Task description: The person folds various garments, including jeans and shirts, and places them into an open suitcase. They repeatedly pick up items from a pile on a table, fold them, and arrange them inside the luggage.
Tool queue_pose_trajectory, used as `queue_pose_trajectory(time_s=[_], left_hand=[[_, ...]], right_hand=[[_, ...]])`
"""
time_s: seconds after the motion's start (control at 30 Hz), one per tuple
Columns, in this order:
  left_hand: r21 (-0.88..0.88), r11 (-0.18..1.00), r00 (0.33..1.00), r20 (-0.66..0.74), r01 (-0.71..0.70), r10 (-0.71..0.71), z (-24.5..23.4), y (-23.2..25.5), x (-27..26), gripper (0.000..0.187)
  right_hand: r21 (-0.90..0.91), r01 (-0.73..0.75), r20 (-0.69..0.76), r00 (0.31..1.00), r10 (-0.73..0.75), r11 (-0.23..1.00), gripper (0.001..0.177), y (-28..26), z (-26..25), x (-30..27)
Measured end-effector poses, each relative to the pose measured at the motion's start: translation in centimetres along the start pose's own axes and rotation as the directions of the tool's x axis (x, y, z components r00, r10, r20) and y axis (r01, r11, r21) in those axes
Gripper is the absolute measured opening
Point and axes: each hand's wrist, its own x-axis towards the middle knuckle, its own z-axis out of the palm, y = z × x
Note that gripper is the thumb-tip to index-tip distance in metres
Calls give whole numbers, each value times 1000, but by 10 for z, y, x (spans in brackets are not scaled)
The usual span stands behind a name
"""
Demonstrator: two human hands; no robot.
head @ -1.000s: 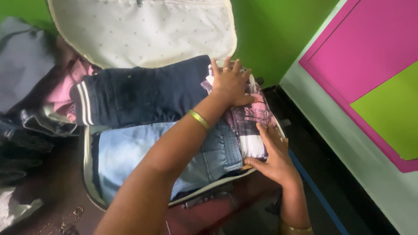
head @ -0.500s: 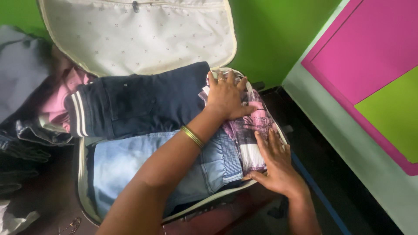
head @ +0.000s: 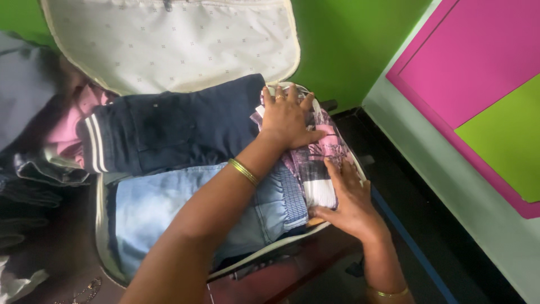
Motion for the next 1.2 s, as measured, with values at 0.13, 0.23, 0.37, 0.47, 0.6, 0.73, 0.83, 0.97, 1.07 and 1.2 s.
queue_pose_trajectory(time_s=[0.13, 0.23, 0.37, 0.47, 0.6, 0.73, 0.83, 0.97, 1.07, 1.2], left_hand=[[3, 1000, 1000, -20, 2, -2, 3, 0, 0, 107], [17, 1000, 1000, -11, 2, -2, 6, 0, 0, 108], [27, 1000, 1000, -9, 14, -14, 7, 0, 0, 110], [29, 999, 999, -13, 37, -37, 9, 1, 2, 119], [29, 997, 994, -86, 68, -66, 13, 0, 2, 132], [24, 998, 997, -39, 64, -63, 8, 2, 0, 122], [11, 998, 998, -26, 61, -61, 7, 1, 1, 114], [-6, 999, 997, -55, 54, -54, 11, 0, 8, 105], [-15, 998, 998, -33, 59, -59, 16, -1, 13, 103], [-18, 998, 997, -46, 64, -65, 24, -4, 16, 97]], right_hand=[[-161, 13, -38, 999, -19, 987, 120, -3, 12, 0], [-120, 45, -47, 998, -51, 992, 119, -1, 14, -2], [-80, 100, 12, 995, -100, 992, 122, 2, -4, -1], [174, 87, 27, 995, -93, 981, 101, 14, -36, 10], [344, 141, -175, 981, -84, 928, 81, 29, -53, 65], [743, 394, -295, 918, -264, 541, 77, 24, -32, 148], [745, 126, -115, 992, -60, 655, 75, 21, -10, 173], [598, 279, -208, 959, -191, 752, 73, 30, 12, 195], [644, 300, -193, 954, -230, 704, 71, 38, 21, 203], [624, 245, -189, 969, -161, 742, 69, 39, 26, 205]])
